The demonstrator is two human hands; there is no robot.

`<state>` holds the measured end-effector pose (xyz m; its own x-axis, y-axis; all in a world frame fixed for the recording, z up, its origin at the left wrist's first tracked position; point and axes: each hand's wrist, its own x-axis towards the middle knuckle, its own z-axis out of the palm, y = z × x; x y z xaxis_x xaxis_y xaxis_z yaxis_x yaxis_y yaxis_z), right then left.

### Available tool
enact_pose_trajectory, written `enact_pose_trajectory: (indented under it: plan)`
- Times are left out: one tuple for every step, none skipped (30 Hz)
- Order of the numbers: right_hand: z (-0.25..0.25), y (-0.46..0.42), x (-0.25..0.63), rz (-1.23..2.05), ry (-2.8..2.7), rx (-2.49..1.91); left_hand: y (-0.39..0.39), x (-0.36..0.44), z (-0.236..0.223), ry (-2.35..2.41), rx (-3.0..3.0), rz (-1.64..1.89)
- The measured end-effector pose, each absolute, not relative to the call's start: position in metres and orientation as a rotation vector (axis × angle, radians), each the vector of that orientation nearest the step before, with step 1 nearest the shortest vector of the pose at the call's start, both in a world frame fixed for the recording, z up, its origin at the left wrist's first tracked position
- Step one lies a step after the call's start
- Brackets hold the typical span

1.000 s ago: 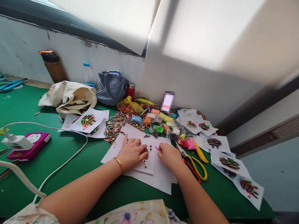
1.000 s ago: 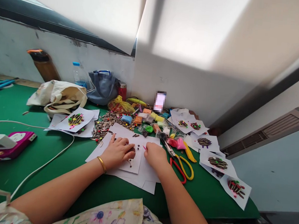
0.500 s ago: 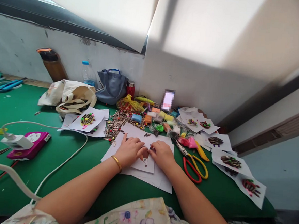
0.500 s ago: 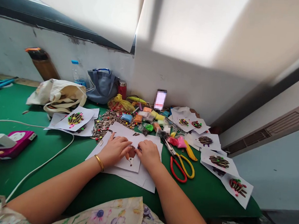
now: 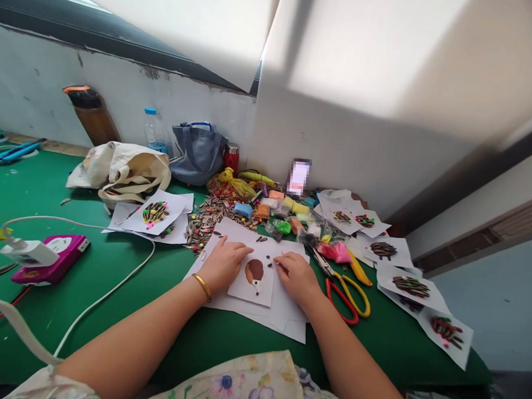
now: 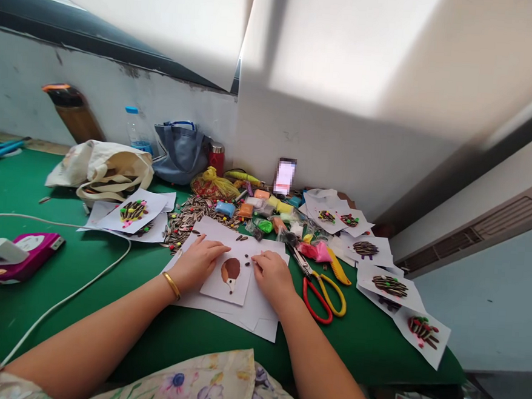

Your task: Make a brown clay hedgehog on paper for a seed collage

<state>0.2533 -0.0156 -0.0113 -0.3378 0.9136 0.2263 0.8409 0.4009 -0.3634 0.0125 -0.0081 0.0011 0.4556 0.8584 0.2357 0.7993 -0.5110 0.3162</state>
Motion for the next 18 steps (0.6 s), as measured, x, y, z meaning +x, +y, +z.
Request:
enact_pose_trajectory:
  plan:
    - [-0.0113, -0.0175, 0.2541, 0.231, -2.284, -1.49, -0.0071, 0.0116, 0.0008, 1.46, 2.54, 0.567]
    - [-0.0111, -0.0194, 0.2547, 0.208, -2.302, -1.468, -0.0062, 0.011, 0.0003, 1.46, 2.541, 0.579]
    - [-0.0108, -0.0212, 0.2549, 0.192, -2.327, -1.446, -0.0056, 0.0106, -0.0003, 1.456, 2.543, 0.587]
    - [-0.0103, -0.0228, 0.2549, 0.182, -2.352, -1.432, -0.0051, 0.0104, -0.0009, 1.452, 2.548, 0.589]
    - [-0.0097, -0.0241, 0.2546, 0.175, -2.373, -1.427, -0.005, 0.0104, -0.0014, 1.443, 2.556, 0.582]
    - [-0.009, -0.0251, 0.2541, 0.169, -2.388, -1.431, -0.0051, 0.0106, -0.0018, 1.437, 2.563, 0.571]
    - [-0.0083, -0.0257, 0.2536, 0.165, -2.395, -1.439, -0.0054, 0.0108, -0.0019, 1.432, 2.569, 0.559]
    - [-0.0077, -0.0259, 0.2529, 0.16, -2.397, -1.448, -0.0058, 0.011, -0.0018, 1.429, 2.574, 0.547]
    - [-0.0072, -0.026, 0.2523, 0.154, -2.395, -1.455, -0.0064, 0.0113, -0.0015, 1.427, 2.577, 0.536]
    - [-0.0069, -0.0258, 0.2517, 0.148, -2.393, -1.459, -0.0069, 0.0115, -0.0011, 1.429, 2.578, 0.529]
    - [-0.0067, -0.0257, 0.251, 0.141, -2.393, -1.464, -0.0074, 0.0116, -0.0007, 1.431, 2.577, 0.524]
    - [-0.0066, -0.0255, 0.2504, 0.132, -2.393, -1.47, -0.0078, 0.0117, -0.0004, 1.435, 2.577, 0.52]
    - [-0.0065, -0.0254, 0.2497, 0.124, -2.395, -1.478, -0.008, 0.0118, -0.0002, 1.44, 2.577, 0.517]
    - [-0.0064, -0.0255, 0.2491, 0.119, -2.396, -1.485, -0.0082, 0.0118, -0.0002, 1.445, 2.578, 0.518]
    - [-0.0061, -0.0256, 0.2485, 0.115, -2.396, -1.489, -0.0082, 0.0118, -0.0004, 1.45, 2.58, 0.52]
    - [-0.0056, -0.0259, 0.248, 0.113, -2.395, -1.488, -0.0082, 0.0118, -0.0006, 1.452, 2.582, 0.522]
    - [-0.005, -0.0263, 0.2476, 0.111, -2.392, -1.484, -0.0081, 0.0118, -0.0009, 1.452, 2.583, 0.524]
    - [-0.0043, -0.0267, 0.2472, 0.108, -2.389, -1.478, -0.008, 0.0118, -0.0012, 1.451, 2.585, 0.526]
